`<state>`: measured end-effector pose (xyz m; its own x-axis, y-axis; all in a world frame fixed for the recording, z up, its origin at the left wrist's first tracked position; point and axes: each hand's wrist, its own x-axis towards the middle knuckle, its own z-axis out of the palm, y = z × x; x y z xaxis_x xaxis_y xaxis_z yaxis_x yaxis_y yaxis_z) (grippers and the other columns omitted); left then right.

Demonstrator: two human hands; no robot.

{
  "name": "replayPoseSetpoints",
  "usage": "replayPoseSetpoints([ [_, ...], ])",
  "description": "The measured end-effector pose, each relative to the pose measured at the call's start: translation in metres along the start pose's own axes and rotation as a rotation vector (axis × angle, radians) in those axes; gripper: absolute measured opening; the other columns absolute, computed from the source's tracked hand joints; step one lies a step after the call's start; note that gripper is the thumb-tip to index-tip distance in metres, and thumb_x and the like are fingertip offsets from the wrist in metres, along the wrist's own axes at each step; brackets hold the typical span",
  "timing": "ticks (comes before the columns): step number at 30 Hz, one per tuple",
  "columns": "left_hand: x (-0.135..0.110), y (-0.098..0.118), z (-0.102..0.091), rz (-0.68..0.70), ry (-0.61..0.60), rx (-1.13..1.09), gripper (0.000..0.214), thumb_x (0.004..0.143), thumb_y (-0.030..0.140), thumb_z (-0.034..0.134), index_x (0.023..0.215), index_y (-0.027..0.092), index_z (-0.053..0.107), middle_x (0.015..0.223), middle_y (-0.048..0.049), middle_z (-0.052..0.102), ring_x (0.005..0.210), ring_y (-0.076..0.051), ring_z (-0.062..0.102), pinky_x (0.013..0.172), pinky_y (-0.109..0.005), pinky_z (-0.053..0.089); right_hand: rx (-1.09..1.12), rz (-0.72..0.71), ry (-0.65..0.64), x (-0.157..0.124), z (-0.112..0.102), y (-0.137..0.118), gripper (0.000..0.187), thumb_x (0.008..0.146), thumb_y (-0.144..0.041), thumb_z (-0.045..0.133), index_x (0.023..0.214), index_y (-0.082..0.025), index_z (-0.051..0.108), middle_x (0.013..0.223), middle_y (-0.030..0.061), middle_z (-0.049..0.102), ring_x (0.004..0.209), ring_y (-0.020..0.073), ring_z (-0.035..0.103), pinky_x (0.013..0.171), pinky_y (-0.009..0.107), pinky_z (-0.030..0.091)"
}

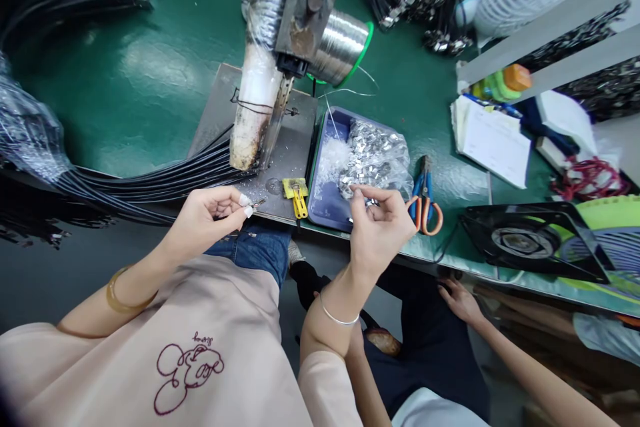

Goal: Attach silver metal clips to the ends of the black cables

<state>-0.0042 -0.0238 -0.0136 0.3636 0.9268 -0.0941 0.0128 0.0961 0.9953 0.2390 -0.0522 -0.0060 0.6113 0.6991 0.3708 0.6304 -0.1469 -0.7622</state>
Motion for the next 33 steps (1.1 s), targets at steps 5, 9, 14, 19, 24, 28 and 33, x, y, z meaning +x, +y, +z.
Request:
replayPoseSetpoints([
  [5,-0.001,-0.003,0.004,0.054,0.074,0.051,0.011,0.076,0.019,0.064,0.067,0.015,0.060,0.058,0.0049,0.049,0.054,-0.006,0.040,0.050,-0.017,0.034,0.186,-0.023,0.114,-0.015,0.002,-0.013,0.017,0.071,-0.033,0.076,0.076,-0.023,0.064,0.076,0.0042,0.071,0.066,0.0194,0.067,0.052,0.028,0.046],
  [9,-0.003,-0.003,0.006,0.065,0.079,0.074,0.012,0.077,0.019,0.063,0.067,0.016,0.057,0.058,0.0052,0.046,0.054,-0.006,0.038,0.048,-0.017,0.032,0.259,0.004,-0.203,-0.049,0.012,-0.038,0.015,0.077,-0.031,0.078,0.082,-0.023,0.066,0.070,-0.0006,0.067,0.051,0.0110,0.055,0.046,0.024,0.038],
  [14,-0.007,0.000,0.006,0.121,0.080,0.158,0.018,0.078,0.017,0.061,0.063,0.018,0.051,0.057,0.0065,0.040,0.052,-0.005,0.032,0.043,-0.015,0.025,0.269,-0.018,-0.410,-0.072,0.031,-0.050,0.009,0.085,-0.027,0.067,0.091,-0.022,0.070,0.060,-0.0075,0.058,0.041,0.0051,0.032,0.042,0.022,0.029],
  [19,-0.008,0.000,0.005,0.246,0.096,0.255,0.016,0.080,0.012,0.058,0.066,0.017,0.054,0.057,0.0064,0.045,0.052,-0.005,0.035,0.044,-0.013,0.029,0.296,0.014,-0.438,-0.069,0.033,-0.047,0.012,0.084,-0.028,0.068,0.093,-0.021,0.071,0.067,-0.0053,0.064,0.042,0.0045,0.034,0.042,0.021,0.030],
  [24,-0.009,-0.003,0.005,0.360,0.122,0.323,0.018,0.080,0.007,0.058,0.066,0.017,0.054,0.058,0.0067,0.047,0.051,-0.005,0.038,0.044,-0.012,0.032,0.330,0.028,-0.456,-0.068,0.030,-0.048,0.013,0.083,-0.025,0.070,0.095,-0.022,0.072,0.075,-0.0036,0.070,0.042,0.0037,0.035,0.042,0.020,0.031],
  [28,-0.009,-0.005,0.006,0.391,0.121,0.337,0.018,0.080,0.005,0.058,0.067,0.017,0.054,0.059,0.0071,0.047,0.052,-0.005,0.039,0.045,-0.012,0.032,0.343,0.027,-0.462,-0.068,0.031,-0.050,0.013,0.082,-0.025,0.070,0.095,-0.022,0.072,0.073,-0.0032,0.071,0.044,0.0053,0.042,0.043,0.020,0.034],
  [33,-0.008,-0.005,0.006,0.416,0.119,0.355,0.019,0.080,0.005,0.057,0.066,0.017,0.054,0.060,0.0071,0.046,0.052,-0.005,0.039,0.046,-0.014,0.034,0.335,0.029,-0.476,-0.068,0.029,-0.049,0.012,0.083,-0.023,0.071,0.095,-0.022,0.073,0.072,-0.0026,0.072,0.045,0.0062,0.049,0.044,0.020,0.035],
])
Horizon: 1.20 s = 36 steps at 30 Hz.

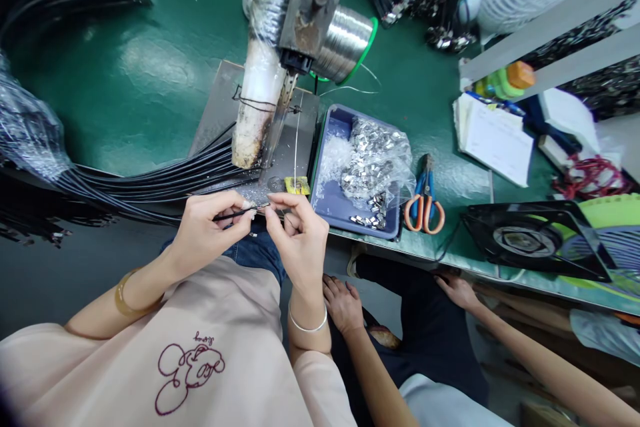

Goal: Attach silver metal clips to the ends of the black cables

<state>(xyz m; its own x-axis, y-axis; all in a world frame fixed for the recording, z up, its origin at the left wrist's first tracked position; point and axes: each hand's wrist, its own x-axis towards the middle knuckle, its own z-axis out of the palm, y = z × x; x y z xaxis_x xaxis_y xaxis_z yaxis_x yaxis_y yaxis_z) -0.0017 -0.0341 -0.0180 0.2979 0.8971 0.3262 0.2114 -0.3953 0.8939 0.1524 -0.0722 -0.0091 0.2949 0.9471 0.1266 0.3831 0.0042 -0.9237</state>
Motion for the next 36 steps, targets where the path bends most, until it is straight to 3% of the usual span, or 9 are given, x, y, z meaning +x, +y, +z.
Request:
replayPoseSetpoints([
  [5,-0.0004,-0.0010,0.0003,0.024,-0.002,0.004,0.019,0.081,0.004,0.058,0.067,0.016,0.055,0.060,0.0072,0.047,0.053,-0.005,0.038,0.047,-0.013,0.032,0.017,-0.002,0.003,-0.0021,-0.0019,0.0012,0.012,0.084,-0.022,0.071,0.095,-0.023,0.073,0.072,-0.0016,0.072,0.053,0.0092,0.060,0.045,0.020,0.038],
  [15,-0.0004,-0.0018,0.0005,0.054,0.000,-0.004,0.019,0.080,0.002,0.058,0.067,0.016,0.054,0.060,0.0079,0.044,0.052,-0.004,0.036,0.046,-0.013,0.029,-0.017,-0.007,-0.022,0.0008,-0.0027,0.0001,0.011,0.084,-0.024,0.071,0.095,-0.022,0.073,0.073,-0.0009,0.071,0.056,0.0106,0.063,0.045,0.020,0.040],
  [18,-0.0007,-0.0021,0.0002,0.054,0.000,-0.003,0.019,0.080,0.002,0.058,0.068,0.016,0.054,0.060,0.0079,0.045,0.052,-0.004,0.036,0.047,-0.013,0.030,-0.014,-0.020,-0.030,0.0010,-0.0032,0.0001,0.011,0.085,-0.024,0.070,0.095,-0.022,0.073,0.072,-0.0009,0.071,0.052,0.0094,0.060,0.044,0.020,0.039],
  [23,-0.0016,-0.0013,-0.0011,0.060,-0.014,0.006,0.019,0.082,0.003,0.059,0.068,0.016,0.055,0.060,0.0079,0.046,0.052,-0.004,0.036,0.047,-0.013,0.030,-0.047,-0.066,-0.004,-0.0001,-0.0035,0.0009,0.012,0.084,-0.021,0.070,0.095,-0.022,0.073,0.071,-0.0038,0.071,0.042,0.0044,0.043,0.042,0.019,0.034],
  [29,-0.0019,-0.0008,-0.0010,0.049,-0.007,0.001,0.018,0.082,0.004,0.059,0.069,0.016,0.055,0.059,0.0080,0.046,0.051,-0.004,0.035,0.046,-0.012,0.029,-0.015,-0.057,-0.009,0.0001,-0.0048,-0.0001,0.013,0.083,-0.020,0.069,0.096,-0.022,0.073,0.074,-0.0020,0.074,0.046,0.0062,0.052,0.043,0.019,0.035],
  [36,-0.0024,-0.0013,-0.0015,0.054,-0.015,-0.003,0.019,0.082,0.003,0.059,0.068,0.016,0.054,0.059,0.0079,0.046,0.052,-0.004,0.035,0.046,-0.013,0.029,-0.018,-0.026,-0.024,0.0009,-0.0041,-0.0042,0.012,0.082,-0.022,0.070,0.094,-0.022,0.073,0.072,-0.0025,0.074,0.043,0.0050,0.047,0.043,0.020,0.032],
])
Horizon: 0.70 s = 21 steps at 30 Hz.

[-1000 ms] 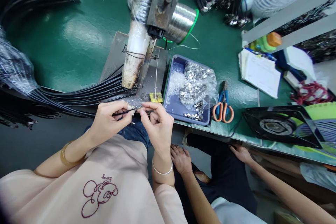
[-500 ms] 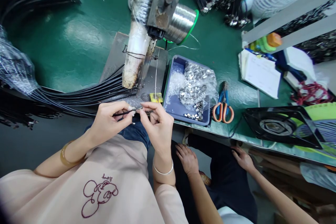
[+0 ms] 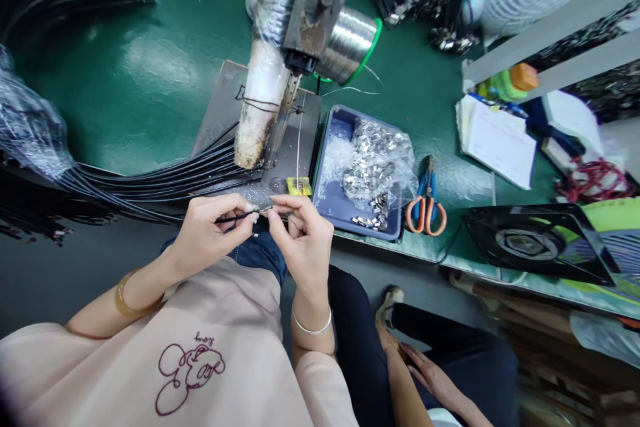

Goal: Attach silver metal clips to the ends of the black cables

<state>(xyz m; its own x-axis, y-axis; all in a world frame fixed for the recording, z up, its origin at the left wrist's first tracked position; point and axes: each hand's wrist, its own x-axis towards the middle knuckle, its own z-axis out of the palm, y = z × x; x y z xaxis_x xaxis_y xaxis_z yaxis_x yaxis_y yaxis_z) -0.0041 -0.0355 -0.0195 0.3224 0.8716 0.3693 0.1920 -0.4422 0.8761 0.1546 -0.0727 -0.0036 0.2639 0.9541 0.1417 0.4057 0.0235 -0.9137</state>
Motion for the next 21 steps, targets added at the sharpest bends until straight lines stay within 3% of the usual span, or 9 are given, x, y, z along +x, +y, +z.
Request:
replayPoseSetpoints([
  [6,0.000,0.000,0.000,0.005,-0.005,0.005,0.019,0.083,0.004,0.059,0.068,0.016,0.055,0.059,0.0076,0.047,0.051,-0.004,0.036,0.046,-0.014,0.030,0.039,0.025,-0.022,0.001,-0.001,-0.001,0.012,0.083,-0.022,0.069,0.095,-0.022,0.073,0.073,-0.0012,0.074,0.048,0.0078,0.057,0.044,0.021,0.036],
  [12,0.000,-0.001,-0.001,0.016,-0.029,0.038,0.018,0.085,0.006,0.059,0.069,0.016,0.058,0.059,0.0063,0.052,0.051,-0.005,0.043,0.046,-0.015,0.034,-0.049,-0.024,-0.044,-0.001,-0.001,0.001,0.012,0.084,-0.021,0.069,0.095,-0.022,0.073,0.071,-0.0031,0.072,0.041,0.0047,0.043,0.044,0.021,0.034],
  [15,-0.002,-0.003,-0.002,0.061,-0.037,0.082,0.014,0.089,0.007,0.060,0.078,0.016,0.065,0.064,0.0038,0.063,0.054,-0.008,0.055,0.052,-0.017,0.044,-0.108,-0.092,-0.031,-0.004,0.001,0.004,0.011,0.087,-0.021,0.069,0.097,-0.023,0.074,0.071,-0.0033,0.072,0.043,0.0057,0.046,0.045,0.022,0.037],
  [18,-0.005,-0.008,0.000,0.163,0.015,0.129,0.013,0.094,0.010,0.061,0.098,0.014,0.072,0.084,-0.0037,0.078,0.067,-0.012,0.069,0.065,-0.021,0.055,-0.128,-0.169,0.045,-0.004,0.003,0.007,0.007,0.090,-0.026,0.070,0.095,-0.024,0.075,0.068,-0.0034,0.069,0.047,0.0084,0.054,0.048,0.023,0.043],
  [21,-0.007,-0.011,0.004,0.271,0.094,0.177,0.013,0.097,0.013,0.062,0.101,0.013,0.074,0.077,-0.0034,0.076,0.063,-0.011,0.066,0.060,-0.020,0.053,0.018,-0.238,0.207,-0.003,0.000,0.009,0.009,0.093,-0.032,0.069,0.096,-0.024,0.071,0.060,-0.0065,0.061,0.043,0.0082,0.052,0.044,0.021,0.041],
])
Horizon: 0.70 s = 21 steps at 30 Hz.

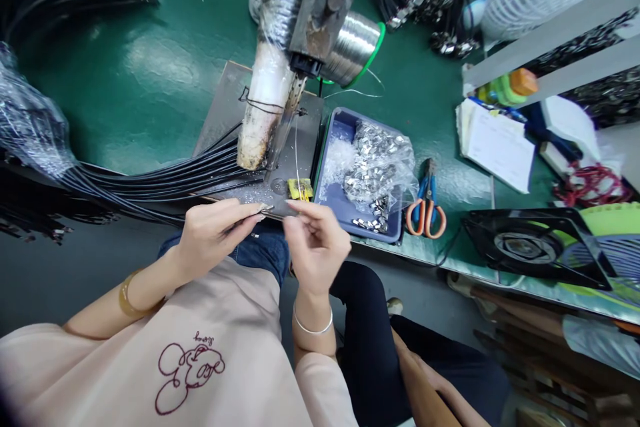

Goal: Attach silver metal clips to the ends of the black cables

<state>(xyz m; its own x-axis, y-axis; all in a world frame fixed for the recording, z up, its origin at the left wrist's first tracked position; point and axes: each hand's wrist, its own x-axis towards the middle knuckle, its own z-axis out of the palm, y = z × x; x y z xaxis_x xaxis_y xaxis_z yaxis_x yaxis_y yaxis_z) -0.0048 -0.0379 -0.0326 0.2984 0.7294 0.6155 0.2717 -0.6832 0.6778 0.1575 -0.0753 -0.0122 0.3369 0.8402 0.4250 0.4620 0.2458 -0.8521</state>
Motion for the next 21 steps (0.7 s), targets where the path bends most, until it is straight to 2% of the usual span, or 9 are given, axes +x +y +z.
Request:
replayPoseSetpoints([
  [3,0.002,0.001,0.002,-0.016,0.061,0.003,0.013,0.096,0.013,0.062,0.094,0.014,0.075,0.062,0.0017,0.066,0.053,-0.008,0.056,0.052,-0.019,0.045,0.131,0.002,0.089,0.001,-0.003,0.000,0.011,0.096,-0.035,0.066,0.094,-0.024,0.064,0.054,-0.0096,0.055,0.038,0.0068,0.047,0.041,0.019,0.038],
  [5,0.006,0.002,0.001,-0.103,0.058,-0.051,0.014,0.093,0.012,0.063,0.088,0.014,0.076,0.060,0.0024,0.063,0.051,-0.008,0.051,0.050,-0.019,0.042,0.077,0.014,0.074,0.000,-0.004,0.000,0.009,0.096,-0.030,0.067,0.093,-0.024,0.062,0.059,-0.0088,0.061,0.037,0.0063,0.048,0.039,0.018,0.038],
  [6,0.008,0.003,0.000,-0.162,0.049,-0.092,0.014,0.091,0.011,0.064,0.085,0.014,0.077,0.060,0.0020,0.063,0.050,-0.008,0.050,0.050,-0.020,0.041,0.021,-0.001,0.064,-0.002,-0.003,0.001,0.007,0.095,-0.026,0.068,0.092,-0.024,0.063,0.064,-0.0072,0.066,0.040,0.0069,0.053,0.041,0.019,0.041],
  [9,0.014,0.002,-0.001,-0.339,0.021,-0.222,0.015,0.088,0.012,0.065,0.081,0.014,0.078,0.062,-0.0002,0.067,0.051,-0.009,0.051,0.049,-0.020,0.041,-0.133,-0.183,0.016,-0.005,0.002,0.002,0.013,0.090,-0.014,0.072,0.093,-0.024,0.066,0.084,-0.0012,0.076,0.069,0.0131,0.073,0.063,0.025,0.059],
  [11,0.016,0.001,-0.001,-0.428,0.008,-0.291,0.014,0.086,0.013,0.066,0.082,0.014,0.080,0.065,-0.0018,0.070,0.052,-0.009,0.053,0.049,-0.020,0.042,-0.193,-0.325,-0.034,-0.005,0.007,0.004,0.019,0.087,-0.008,0.073,0.094,-0.024,0.067,0.093,0.0014,0.079,0.086,0.0158,0.077,0.079,0.029,0.063],
  [13,0.018,0.000,-0.001,-0.489,0.006,-0.339,0.014,0.084,0.015,0.067,0.084,0.013,0.081,0.068,-0.0031,0.072,0.052,-0.009,0.053,0.048,-0.020,0.042,-0.236,-0.394,-0.054,-0.003,0.011,0.005,0.022,0.087,-0.005,0.072,0.096,-0.024,0.067,0.096,0.0022,0.080,0.089,0.0157,0.077,0.083,0.030,0.063],
  [17,0.023,0.000,0.000,-0.548,0.044,-0.375,0.014,0.081,0.016,0.068,0.081,0.013,0.081,0.063,-0.0026,0.070,0.049,-0.008,0.048,0.046,-0.020,0.038,-0.257,-0.385,-0.023,0.001,0.017,0.005,0.019,0.088,-0.007,0.070,0.094,-0.025,0.066,0.095,0.0018,0.080,0.087,0.0170,0.078,0.079,0.032,0.063],
  [21,0.028,0.001,0.000,-0.550,0.058,-0.380,0.014,0.080,0.016,0.068,0.079,0.013,0.081,0.056,-0.0001,0.064,0.047,-0.007,0.041,0.045,-0.020,0.033,-0.225,-0.353,-0.016,0.004,0.019,0.004,0.018,0.088,-0.008,0.070,0.091,-0.026,0.066,0.094,0.0010,0.080,0.087,0.0175,0.077,0.079,0.033,0.064],
])
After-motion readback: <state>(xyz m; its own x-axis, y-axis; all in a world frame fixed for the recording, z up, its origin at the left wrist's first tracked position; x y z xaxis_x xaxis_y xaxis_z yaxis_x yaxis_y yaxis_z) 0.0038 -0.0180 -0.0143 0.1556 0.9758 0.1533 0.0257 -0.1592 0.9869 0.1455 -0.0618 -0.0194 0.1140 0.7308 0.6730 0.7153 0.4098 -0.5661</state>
